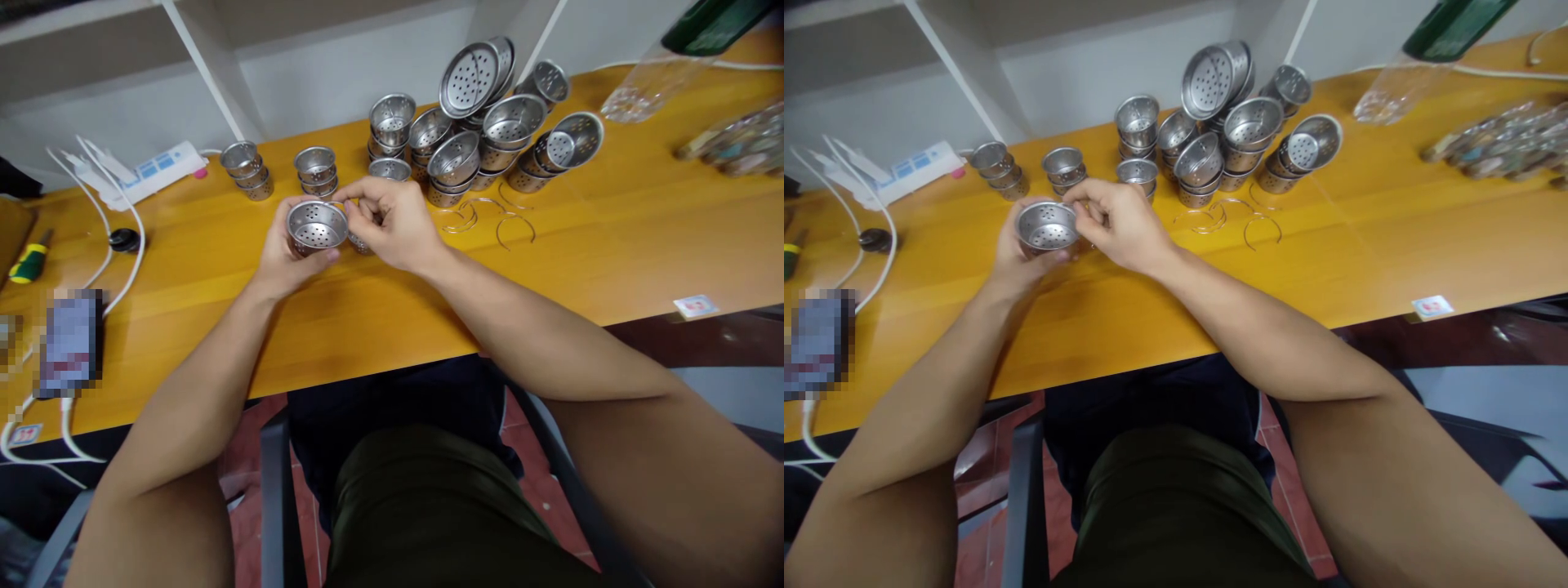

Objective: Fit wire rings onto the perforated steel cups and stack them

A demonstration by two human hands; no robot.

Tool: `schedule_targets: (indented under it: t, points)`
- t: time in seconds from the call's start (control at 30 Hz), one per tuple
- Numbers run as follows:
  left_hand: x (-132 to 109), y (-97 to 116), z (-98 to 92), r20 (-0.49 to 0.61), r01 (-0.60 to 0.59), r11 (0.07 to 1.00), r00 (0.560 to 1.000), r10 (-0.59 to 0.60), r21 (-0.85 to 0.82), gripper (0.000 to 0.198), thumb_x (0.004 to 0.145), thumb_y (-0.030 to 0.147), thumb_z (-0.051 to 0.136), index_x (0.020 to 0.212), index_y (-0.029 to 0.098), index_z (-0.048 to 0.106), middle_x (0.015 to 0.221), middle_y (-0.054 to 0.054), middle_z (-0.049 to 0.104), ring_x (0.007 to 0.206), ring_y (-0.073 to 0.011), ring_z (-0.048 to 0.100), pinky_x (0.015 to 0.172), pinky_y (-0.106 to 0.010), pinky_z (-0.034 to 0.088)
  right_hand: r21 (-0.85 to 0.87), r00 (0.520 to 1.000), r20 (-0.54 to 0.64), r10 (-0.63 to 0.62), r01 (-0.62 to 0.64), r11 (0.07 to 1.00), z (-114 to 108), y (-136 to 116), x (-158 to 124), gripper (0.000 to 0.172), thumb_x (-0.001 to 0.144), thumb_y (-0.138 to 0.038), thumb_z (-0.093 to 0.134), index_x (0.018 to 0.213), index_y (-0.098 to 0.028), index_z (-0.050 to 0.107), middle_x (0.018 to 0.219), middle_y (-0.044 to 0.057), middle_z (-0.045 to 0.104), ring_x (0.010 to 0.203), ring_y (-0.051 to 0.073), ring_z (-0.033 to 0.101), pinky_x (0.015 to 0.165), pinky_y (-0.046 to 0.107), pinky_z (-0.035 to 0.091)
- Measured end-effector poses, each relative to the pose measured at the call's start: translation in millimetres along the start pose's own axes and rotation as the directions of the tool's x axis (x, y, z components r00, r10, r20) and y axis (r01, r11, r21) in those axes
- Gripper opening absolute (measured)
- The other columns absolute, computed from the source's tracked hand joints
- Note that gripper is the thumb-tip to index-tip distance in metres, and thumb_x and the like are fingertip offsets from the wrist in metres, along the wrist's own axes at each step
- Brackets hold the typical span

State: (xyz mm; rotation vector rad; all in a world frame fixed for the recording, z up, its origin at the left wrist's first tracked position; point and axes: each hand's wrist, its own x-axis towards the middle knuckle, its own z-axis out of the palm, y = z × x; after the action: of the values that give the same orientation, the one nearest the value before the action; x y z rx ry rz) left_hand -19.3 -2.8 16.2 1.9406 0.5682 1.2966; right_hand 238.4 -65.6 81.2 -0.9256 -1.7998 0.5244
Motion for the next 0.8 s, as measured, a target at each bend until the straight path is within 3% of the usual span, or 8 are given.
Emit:
schedule_targets:
  t: [0.13,0.2,0.37,0.57,0.67,0.8]
  points:
    - [-1,1,2.5,0.027,0.047,0.999,0.999,-0.047,-0.002,0.118,0.071,0.092,0.123,0.154,0.036,0.062,0.14,-0.007,0.08,0.142,-0.0393,0.086,0.123,-0.057,0.075,0.026,1.0,0.015,0.023,-0.024,0.999,0,1,2,0.019,0.124,-0.037,0.077,0.128,-0.022,0.087,0.073,-0.004,0.054,0.073,0.02,0.053,0.071,0.033,0.052]
    - [0,3,3.9,0.031,0.05,0.999,0.998,-0.05,0.01,0.116,0.072,0.091,0.123,0.153,0.035,0.061,0.142,-0.008,0.079,0.14,-0.0389,0.086,0.12,-0.056,0.076,0.014,0.999,0.017,0.034,-0.034,0.999,1,2,2,0.016,0.123,-0.035,0.078,0.126,-0.022,0.086,0.073,-0.004,0.053,0.073,0.02,0.053,0.071,0.034,0.052]
    - [1,9,5.8,0.077,-0.107,0.994,0.992,0.104,0.032,0.099,0.088,0.078,0.121,0.155,0.035,0.062,0.146,-0.008,0.081,0.127,-0.0309,0.088,0.104,-0.045,0.077,-0.013,0.998,-0.01,0.055,-0.055,0.998,5,3,1,0.01,0.123,-0.032,0.08,0.126,-0.024,0.085,0.075,-0.005,0.054,0.074,0.02,0.055,0.076,0.034,0.055]
    - [-3,22,13.9,-0.02,-0.002,0.985,1.0,0.005,0.173,0.123,0.065,0.092,0.126,0.156,0.033,0.067,0.146,-0.008,0.081,0.133,-0.0373,0.087,0.125,-0.06,0.073,0.019,0.996,-0.036,0.086,-0.085,0.996,16,-5,-2,0.009,0.122,-0.032,0.081,0.127,-0.024,0.081,0.076,-0.005,0.055,0.076,0.02,0.058,0.077,0.033,0.058]
    - [-4,23,18.1,-0.022,0.005,0.985,1.0,-0.002,0.173,0.12,0.068,0.098,0.121,0.155,0.032,0.069,0.139,-0.007,0.083,0.125,-0.0358,0.088,0.121,-0.06,0.073,0.063,0.996,-0.026,0.088,-0.087,0.994,19,-5,-2,0.007,0.122,-0.031,0.08,0.122,-0.024,0.08,0.078,-0.004,0.056,0.076,0.02,0.059,0.075,0.032,0.058]
    - [-3,23,18.9,-0.004,0.047,0.996,0.999,-0.047,0.072,0.109,0.077,0.095,0.12,0.15,0.031,0.07,0.134,-0.006,0.083,0.128,-0.034,0.089,0.121,-0.053,0.075,0.157,0.996,0.045,0.078,-0.084,0.984,12,1,-1,0.014,0.125,-0.037,0.081,0.122,-0.023,0.08,0.083,-0.002,0.061,0.075,0.017,0.056,0.067,0.028,0.054]
